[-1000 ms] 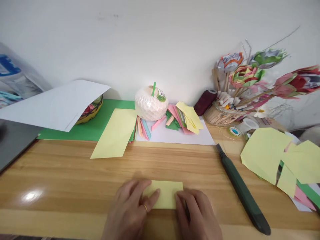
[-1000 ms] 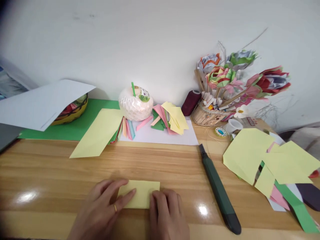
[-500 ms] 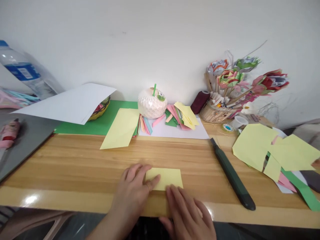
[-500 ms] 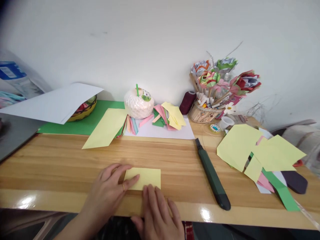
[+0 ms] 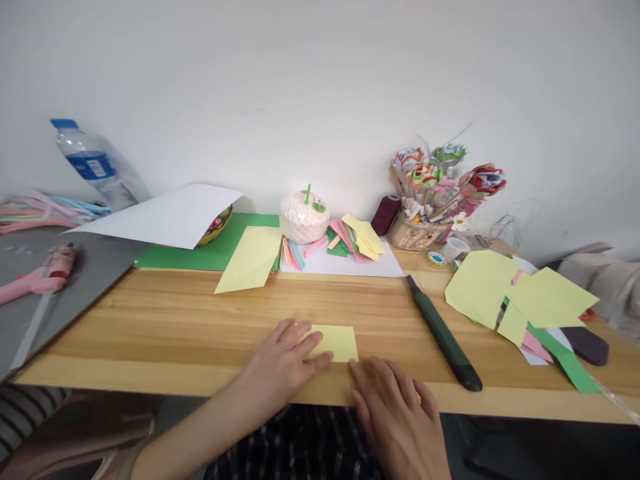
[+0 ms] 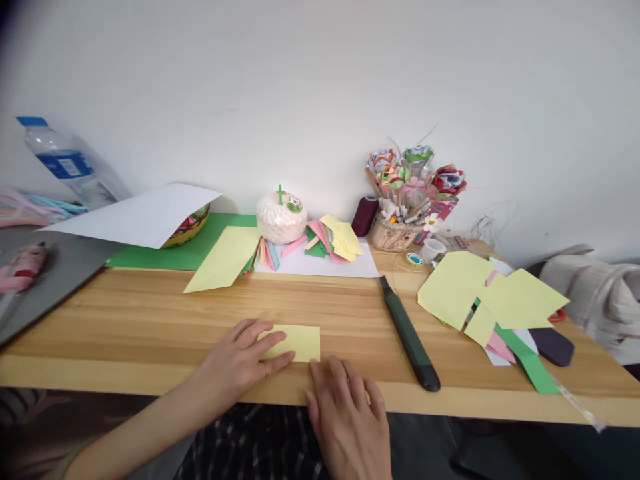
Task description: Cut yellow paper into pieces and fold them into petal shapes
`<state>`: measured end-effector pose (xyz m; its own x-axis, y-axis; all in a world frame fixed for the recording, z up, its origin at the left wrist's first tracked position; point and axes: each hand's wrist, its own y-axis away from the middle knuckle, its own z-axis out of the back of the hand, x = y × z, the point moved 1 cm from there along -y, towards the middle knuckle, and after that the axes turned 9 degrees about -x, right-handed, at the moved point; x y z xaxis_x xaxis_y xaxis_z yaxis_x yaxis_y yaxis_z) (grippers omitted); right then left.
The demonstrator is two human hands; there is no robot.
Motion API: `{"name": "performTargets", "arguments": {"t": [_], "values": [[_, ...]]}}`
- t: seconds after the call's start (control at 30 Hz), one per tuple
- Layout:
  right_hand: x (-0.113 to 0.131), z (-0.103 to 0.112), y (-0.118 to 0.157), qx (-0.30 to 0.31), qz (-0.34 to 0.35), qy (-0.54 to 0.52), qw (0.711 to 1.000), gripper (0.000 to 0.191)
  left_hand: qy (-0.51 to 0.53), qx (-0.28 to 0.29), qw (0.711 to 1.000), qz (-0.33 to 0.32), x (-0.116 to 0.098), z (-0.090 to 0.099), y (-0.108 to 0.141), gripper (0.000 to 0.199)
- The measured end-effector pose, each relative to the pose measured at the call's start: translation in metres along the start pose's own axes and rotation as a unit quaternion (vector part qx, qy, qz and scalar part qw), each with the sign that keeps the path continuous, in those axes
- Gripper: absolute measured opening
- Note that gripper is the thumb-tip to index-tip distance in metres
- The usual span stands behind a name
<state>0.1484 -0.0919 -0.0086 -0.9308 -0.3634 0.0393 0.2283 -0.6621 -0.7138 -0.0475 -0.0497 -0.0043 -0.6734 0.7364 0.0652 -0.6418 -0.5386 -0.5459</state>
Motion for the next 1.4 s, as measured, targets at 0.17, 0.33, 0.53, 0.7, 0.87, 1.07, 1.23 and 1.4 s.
{"name": "performTargets", "arguments": {"t": [0.17, 0.33, 0.53, 0.7, 0.87, 1.07, 1.23, 1.4], "values": [[-0.006, 0.001, 0.000, 0.004, 0.014, -0.037, 0.999, 0.038, 0.028, -0.010, 0.999, 0.010, 0.010, 0.010, 0.023, 0.024], [-0.010, 0.002, 0.000, 0.012, 0.037, -0.037, 0.999, 0.034, 0.052, 0.007, 0.999, 0.006, 0.013, 0.016, 0.037, 0.031], [-0.021, 0.001, 0.000, 0.001, 0.065, -0.040, 0.997, 0.032, 0.113, 0.022, 0.989, 0.096, 0.013, 0.023, 0.043, 0.039], [-0.042, -0.003, 0.004, -0.023, 0.070, -0.013, 0.997, 0.035, 0.110, 0.011, 0.989, 0.099, 0.012, 0.022, 0.052, 0.035], [-0.049, -0.005, 0.003, 0.015, 0.119, -0.051, 0.992, 0.030, 0.156, -0.094, 0.982, 0.054, 0.007, 0.022, 0.037, 0.034], [-0.060, -0.014, -0.018, 0.103, 0.184, -0.054, 0.976, 0.034, 0.135, 0.050, 0.989, 0.023, 0.001, 0.016, 0.014, 0.037], [-0.101, -0.014, -0.022, 0.023, 0.051, 0.124, 0.991, 0.039, 0.122, 0.059, 0.989, 0.057, -0.002, 0.013, 0.020, 0.040], [-0.134, -0.008, -0.016, 0.055, -0.004, 0.227, 0.972, 0.038, 0.145, 0.045, 0.983, 0.108, -0.003, 0.015, 0.018, 0.035]]}}
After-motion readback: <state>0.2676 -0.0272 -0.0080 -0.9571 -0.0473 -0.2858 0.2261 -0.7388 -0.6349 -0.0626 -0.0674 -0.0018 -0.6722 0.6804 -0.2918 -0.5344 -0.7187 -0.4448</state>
